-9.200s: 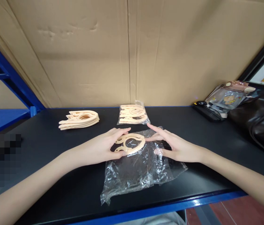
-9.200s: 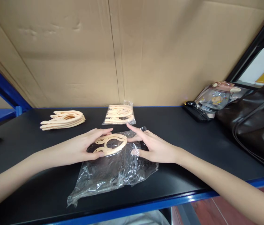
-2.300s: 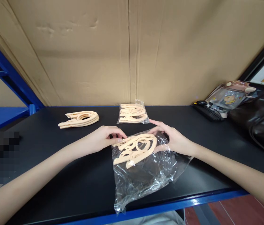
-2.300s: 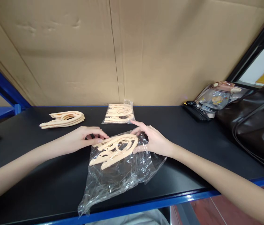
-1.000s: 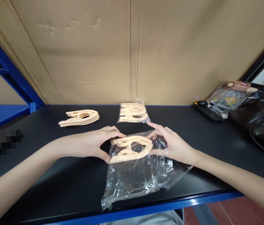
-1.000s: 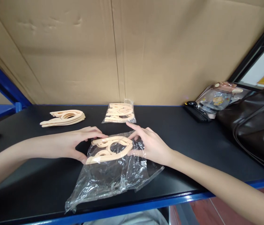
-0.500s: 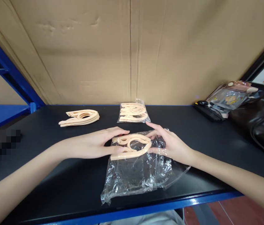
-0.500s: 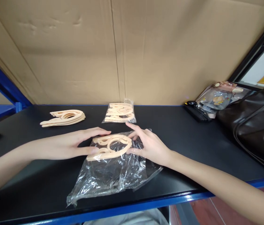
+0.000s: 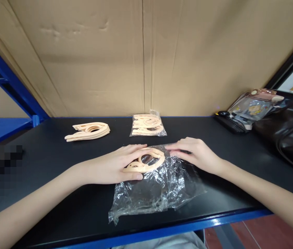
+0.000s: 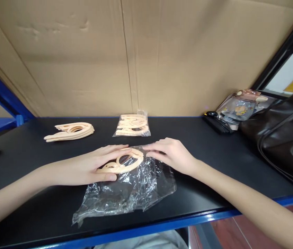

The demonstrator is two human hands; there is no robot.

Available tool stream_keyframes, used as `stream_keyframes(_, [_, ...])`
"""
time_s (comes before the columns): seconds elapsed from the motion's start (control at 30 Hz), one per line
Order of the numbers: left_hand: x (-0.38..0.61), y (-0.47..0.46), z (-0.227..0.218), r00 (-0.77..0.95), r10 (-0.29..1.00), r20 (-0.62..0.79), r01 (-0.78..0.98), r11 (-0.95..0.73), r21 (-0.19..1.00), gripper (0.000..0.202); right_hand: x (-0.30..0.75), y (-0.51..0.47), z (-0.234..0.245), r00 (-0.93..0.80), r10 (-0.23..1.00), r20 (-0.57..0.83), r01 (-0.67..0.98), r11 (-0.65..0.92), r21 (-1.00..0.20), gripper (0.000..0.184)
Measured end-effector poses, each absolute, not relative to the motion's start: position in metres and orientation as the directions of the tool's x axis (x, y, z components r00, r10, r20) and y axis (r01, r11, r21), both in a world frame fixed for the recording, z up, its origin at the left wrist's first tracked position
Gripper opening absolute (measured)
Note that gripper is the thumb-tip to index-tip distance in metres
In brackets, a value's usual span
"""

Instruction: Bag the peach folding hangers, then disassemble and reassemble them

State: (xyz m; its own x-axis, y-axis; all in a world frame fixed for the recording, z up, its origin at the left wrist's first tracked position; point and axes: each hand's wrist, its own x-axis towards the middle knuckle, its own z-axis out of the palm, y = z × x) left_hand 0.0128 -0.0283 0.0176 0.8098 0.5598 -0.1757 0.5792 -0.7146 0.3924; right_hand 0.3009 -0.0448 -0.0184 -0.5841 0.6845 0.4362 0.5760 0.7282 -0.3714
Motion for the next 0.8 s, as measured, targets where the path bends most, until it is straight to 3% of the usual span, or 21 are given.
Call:
stream_keyframes(0.1, [0.008, -0.025, 0.021, 0.805, 0.540, -0.245, 0.593, -0.713, 0.375, 0.067, 0.309, -0.041, -0.014, -0.699, 0.579, 0.420, 0.554, 0.810, -0.194, 0.027])
stream_keyframes(0.23, [0.005, -0.023, 0.022, 0.787, 0.546, -0.286, 0.617, -0.701, 0.359, 0.068, 0.310, -0.041, -0.013, -0.737, 0.569, 0.364, 0.592, 0.804, -0.057, 0.030])
stream_keyframes(0.43, [-0.003, -0.020, 0.025, 0.765, 0.563, -0.312, 0.643, -0.680, 0.352, 0.067, 0.312, -0.042, -0.014, -0.719, 0.608, 0.338, 0.642, 0.767, -0.015, 0.029])
stream_keyframes(0.53, [-0.013, -0.009, 0.027, 0.771, 0.604, -0.201, 0.632, -0.689, 0.355, 0.064, 0.313, -0.043, -0.012, -0.663, 0.636, 0.395, 0.678, 0.734, -0.043, 0.028])
stream_keyframes(0.67, [-0.033, 0.014, 0.034, 0.632, 0.770, 0.088, 0.718, -0.625, 0.307, 0.060, 0.313, -0.044, -0.007, -0.602, 0.647, 0.468, 0.693, 0.714, -0.096, 0.026])
stream_keyframes(0.8, [-0.063, 0.033, 0.043, 0.493, 0.841, 0.222, 0.851, -0.520, 0.080, 0.076, 0.312, -0.046, -0.005, -0.576, 0.657, 0.487, 0.696, 0.706, -0.130, 0.024])
